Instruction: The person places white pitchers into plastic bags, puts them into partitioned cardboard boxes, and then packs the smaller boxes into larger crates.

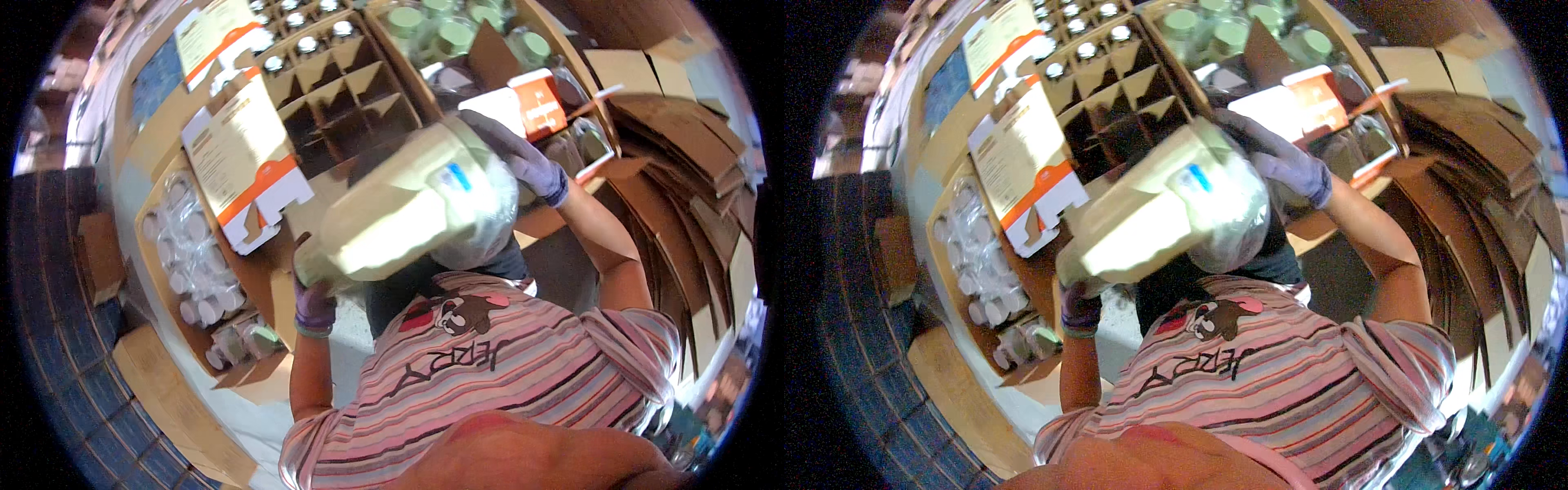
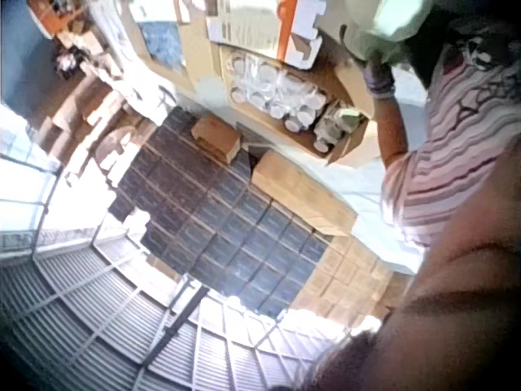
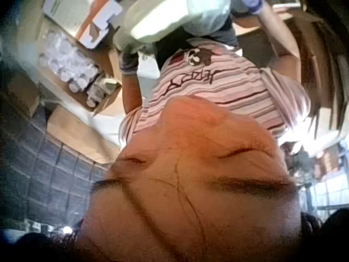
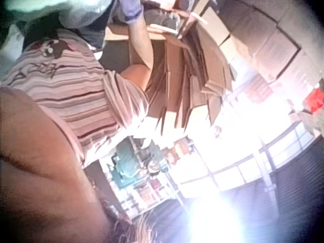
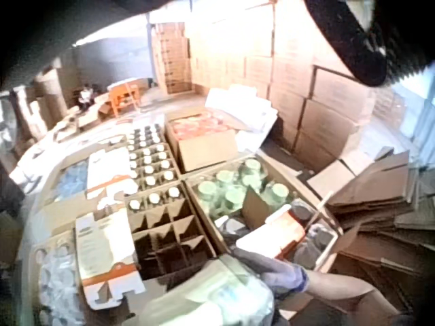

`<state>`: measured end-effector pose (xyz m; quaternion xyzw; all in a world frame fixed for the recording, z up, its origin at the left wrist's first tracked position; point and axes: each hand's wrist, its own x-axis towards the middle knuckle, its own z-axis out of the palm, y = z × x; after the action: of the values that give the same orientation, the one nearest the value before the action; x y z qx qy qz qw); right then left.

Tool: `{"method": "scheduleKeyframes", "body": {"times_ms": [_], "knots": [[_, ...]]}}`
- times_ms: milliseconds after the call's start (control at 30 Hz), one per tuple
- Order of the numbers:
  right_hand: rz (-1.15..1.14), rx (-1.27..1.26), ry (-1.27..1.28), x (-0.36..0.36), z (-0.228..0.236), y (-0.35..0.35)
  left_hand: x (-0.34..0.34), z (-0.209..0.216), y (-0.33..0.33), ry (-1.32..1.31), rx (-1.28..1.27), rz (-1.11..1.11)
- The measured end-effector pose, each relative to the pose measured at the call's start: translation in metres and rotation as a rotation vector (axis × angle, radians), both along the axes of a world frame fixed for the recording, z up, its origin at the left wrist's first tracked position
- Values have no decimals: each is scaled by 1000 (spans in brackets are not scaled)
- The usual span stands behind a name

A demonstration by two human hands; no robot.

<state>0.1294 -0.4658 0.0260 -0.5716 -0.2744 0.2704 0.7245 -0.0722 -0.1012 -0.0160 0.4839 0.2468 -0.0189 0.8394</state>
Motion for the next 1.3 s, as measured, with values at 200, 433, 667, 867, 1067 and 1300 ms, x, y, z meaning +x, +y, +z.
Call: {"method": "scheduleKeyframes", "body": {"times_ms": [200, 433, 667, 867, 1067, 1300], "knots": [[173, -414, 107, -7, -34, -9, 2, -16, 33, -44, 14, 54], [-915, -243, -795, 77, 27, 15, -11, 11, 51, -131, -66, 357], [433, -968, -870, -70, -64, 115, -54, 12, 49, -97, 179, 554], [931, -695, -750, -73, -19, 92, -68, -9, 49, -98, -29, 449], [-310, -104, -266, -13, 41, 30, -36, -19, 30, -114, 15, 150], [-40, -262, -57, -30, 5, -24, 25, 22, -13, -143, 658, -567]]}}
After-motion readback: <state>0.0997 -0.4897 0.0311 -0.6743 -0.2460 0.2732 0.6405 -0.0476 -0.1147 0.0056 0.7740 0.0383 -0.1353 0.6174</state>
